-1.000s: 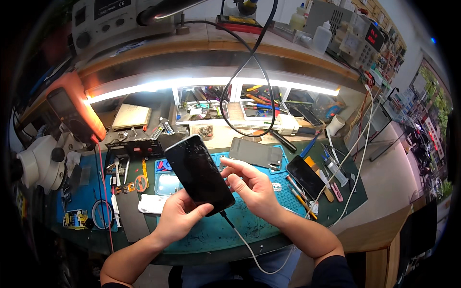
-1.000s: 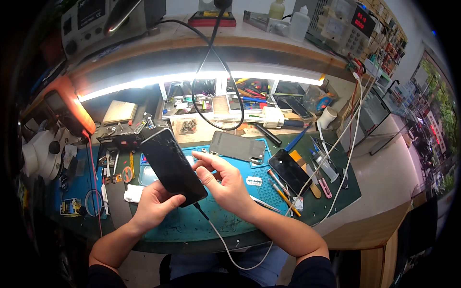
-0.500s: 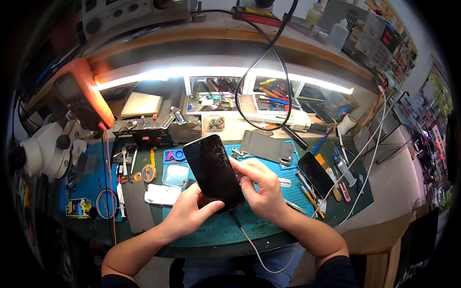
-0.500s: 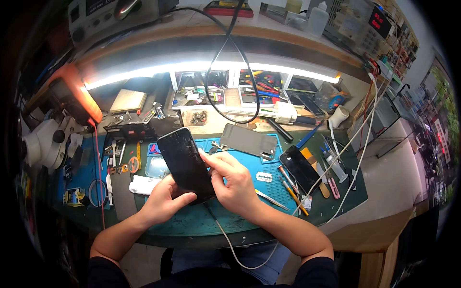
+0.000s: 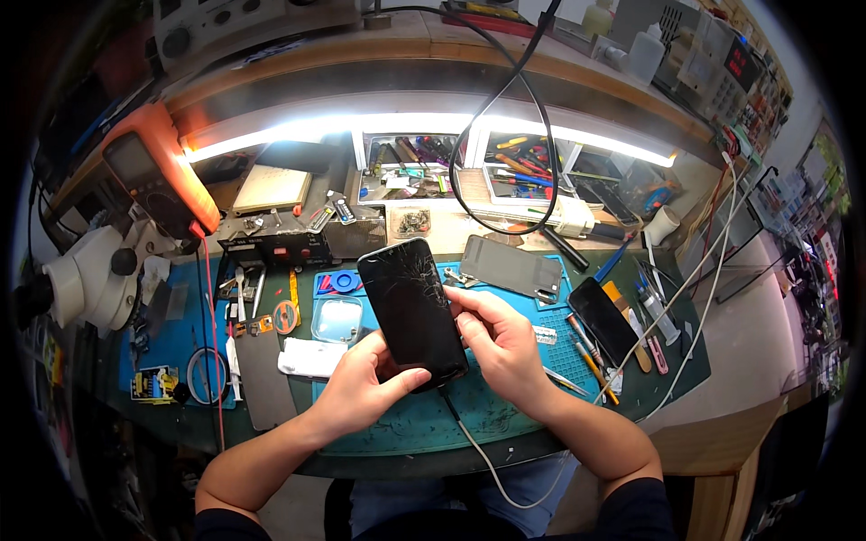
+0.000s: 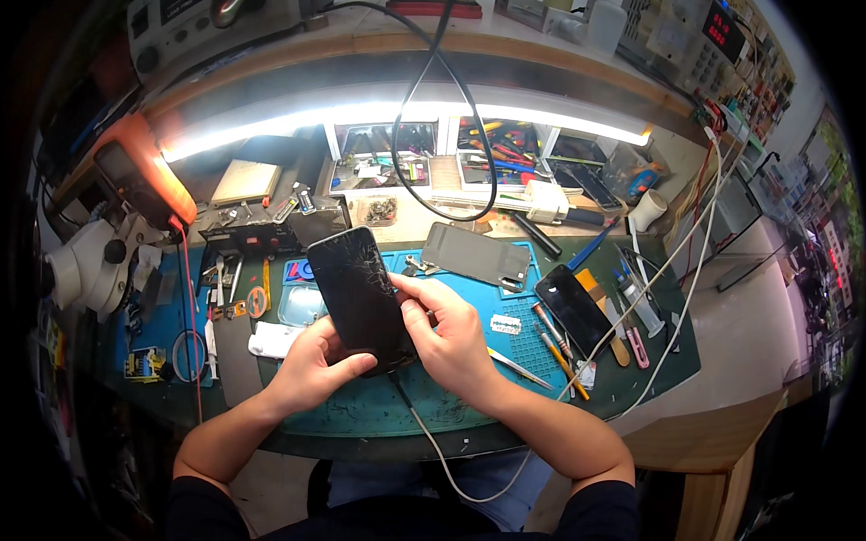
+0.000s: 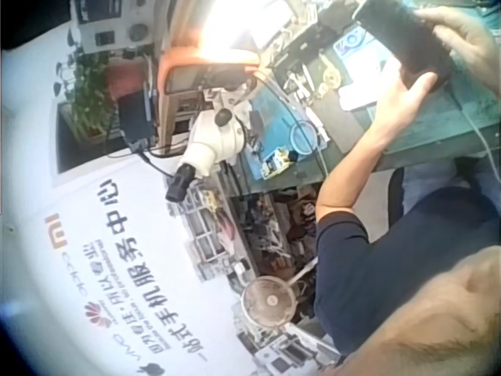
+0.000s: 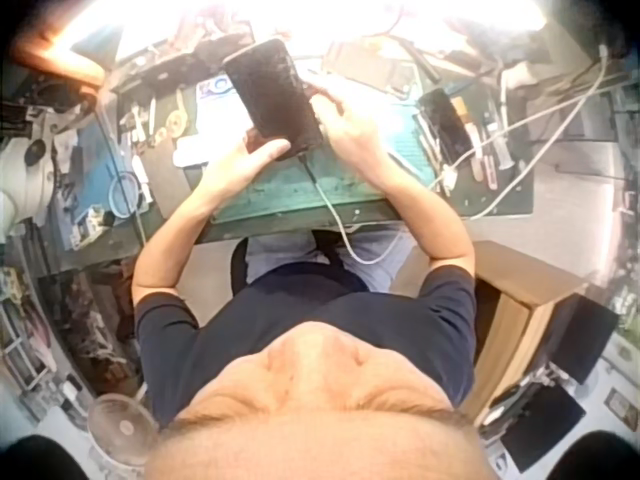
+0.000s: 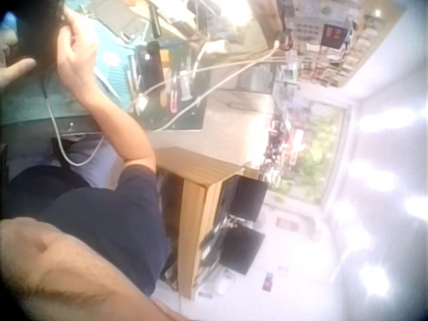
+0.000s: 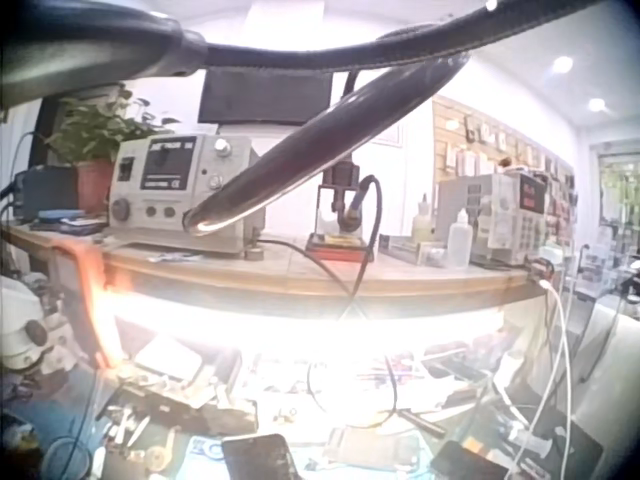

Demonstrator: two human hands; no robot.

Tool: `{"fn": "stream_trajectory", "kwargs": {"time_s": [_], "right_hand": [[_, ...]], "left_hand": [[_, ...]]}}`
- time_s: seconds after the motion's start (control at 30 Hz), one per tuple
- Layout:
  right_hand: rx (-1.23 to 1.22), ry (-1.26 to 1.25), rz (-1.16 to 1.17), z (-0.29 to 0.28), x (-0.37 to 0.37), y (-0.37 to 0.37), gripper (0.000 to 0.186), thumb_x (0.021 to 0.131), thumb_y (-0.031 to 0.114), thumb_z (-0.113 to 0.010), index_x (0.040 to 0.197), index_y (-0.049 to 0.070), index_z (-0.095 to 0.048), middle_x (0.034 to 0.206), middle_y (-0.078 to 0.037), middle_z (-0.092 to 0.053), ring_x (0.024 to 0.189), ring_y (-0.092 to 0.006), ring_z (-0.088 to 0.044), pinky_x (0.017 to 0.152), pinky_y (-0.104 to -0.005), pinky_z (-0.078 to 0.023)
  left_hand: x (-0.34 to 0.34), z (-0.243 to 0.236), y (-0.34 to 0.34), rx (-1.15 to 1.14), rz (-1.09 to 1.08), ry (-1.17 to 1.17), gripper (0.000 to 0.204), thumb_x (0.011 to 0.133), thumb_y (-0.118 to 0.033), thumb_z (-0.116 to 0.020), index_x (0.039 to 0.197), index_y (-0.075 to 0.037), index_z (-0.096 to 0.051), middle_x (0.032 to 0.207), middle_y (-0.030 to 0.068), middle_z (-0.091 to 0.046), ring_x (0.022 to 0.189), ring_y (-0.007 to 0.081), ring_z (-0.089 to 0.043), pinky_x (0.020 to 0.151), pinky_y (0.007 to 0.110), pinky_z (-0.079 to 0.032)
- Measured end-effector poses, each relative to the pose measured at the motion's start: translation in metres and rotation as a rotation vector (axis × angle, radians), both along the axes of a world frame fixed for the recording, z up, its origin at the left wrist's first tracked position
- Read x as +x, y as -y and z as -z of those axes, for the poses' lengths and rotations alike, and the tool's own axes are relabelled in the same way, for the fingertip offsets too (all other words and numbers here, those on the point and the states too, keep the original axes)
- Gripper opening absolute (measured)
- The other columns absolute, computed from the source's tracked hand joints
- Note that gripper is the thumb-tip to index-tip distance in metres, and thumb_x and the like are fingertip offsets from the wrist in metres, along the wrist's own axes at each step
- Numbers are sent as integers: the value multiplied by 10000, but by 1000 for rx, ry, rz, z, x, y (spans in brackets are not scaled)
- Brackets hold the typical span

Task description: The person holds a smartphone with a cracked screen and repeatedly presses the power button to test functionality. They connect a charging cable to the device and inspect the screen and internal components after opening the back cover. The person then retrieves a replacement screen assembly from a shelf and compares it with the original device.

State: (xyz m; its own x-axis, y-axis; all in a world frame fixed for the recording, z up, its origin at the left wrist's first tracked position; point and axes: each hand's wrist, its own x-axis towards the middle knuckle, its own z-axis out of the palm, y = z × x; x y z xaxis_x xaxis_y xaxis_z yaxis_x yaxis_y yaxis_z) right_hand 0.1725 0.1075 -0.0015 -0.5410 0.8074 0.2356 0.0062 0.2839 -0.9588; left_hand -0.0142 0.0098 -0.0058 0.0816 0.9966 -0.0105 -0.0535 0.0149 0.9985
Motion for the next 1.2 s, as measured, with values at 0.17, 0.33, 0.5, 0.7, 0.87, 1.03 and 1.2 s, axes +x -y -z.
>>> {"fn": "stream_trajectory", "kwargs": {"time_s": [0.17, 0.33, 0.5, 0.7, 0.87, 1.03, 1.2], "right_hand": [[-177, -88, -27, -5, -3, 3, 327, 981, 92, -544, 1284, -25, -579, 1066, -86, -672, 924, -95, -612, 808, -256, -507], [-211, -138, -84, -13, -3, 3, 343, 1016, 154, -521, 1300, -33, -555, 1109, -79, -653, 960, -103, -607, 815, -254, -509], [-321, -109, -137, -11, -1, -2, 282, 1017, 231, -540, 1145, -2, -634, 964, -47, -664, 866, -92, -614, 750, -249, -516], [-331, 34, -260, -17, -7, 12, 239, 956, 201, -632, 1051, -17, -649, 840, -39, -664, 763, -82, -620, 704, -243, -520], [-219, 65, -213, -13, -13, 18, 262, 952, 181, -640, 1094, -38, -617, 859, -42, -662, 770, -91, -633, 674, -249, -535], [-366, 139, 8, -20, 10, 58, 225, 945, 142, -632, 1094, -22, -586, 842, -50, -675, 723, -91, -632, 621, -234, -515], [138, 254, 400, -1, 32, 116, 245, 863, 109, -724, 1050, 6, -602, 744, -44, -655, 627, -73, -619, 558, -219, -476]], "left_hand": [[2, -3, 0, 1, 8, 35, 392, 907, -58, -678, 1247, 22, -499, 1128, 70, -630, 1010, 113, -610, 870, 278, -509], [-1, -4, 2, -47, -12, 145, 386, 911, -57, -673, 1249, 21, -505, 1176, 84, -624, 1038, 132, -615, 893, 286, -510], [-5, -16, 1, 15, -185, 217, 338, 917, -71, -672, 1214, 14, -538, 1148, 90, -646, 1031, 134, -626, 898, 283, -510], [-8, -14, -4, 104, -356, 204, 287, 913, -80, -683, 1155, 15, -563, 1112, 95, -663, 1000, 130, -636, 900, 270, -499], [-7, -13, -2, 172, -366, 229, 293, 910, -69, -681, 1159, 15, -553, 1107, 105, -664, 1003, 150, -641, 894, 284, -505], [16, -3, 6, 91, -239, 316, 286, 915, -59, -670, 1162, 10, -544, 1107, 107, -660, 1000, 153, -644, 879, 288, -519], [38, 3, 26, 126, -86, 307, 316, 906, -26, -671, 1179, 13, -518, 1129, 115, -650, 1010, 160, -644, 875, 289, -526]]}}
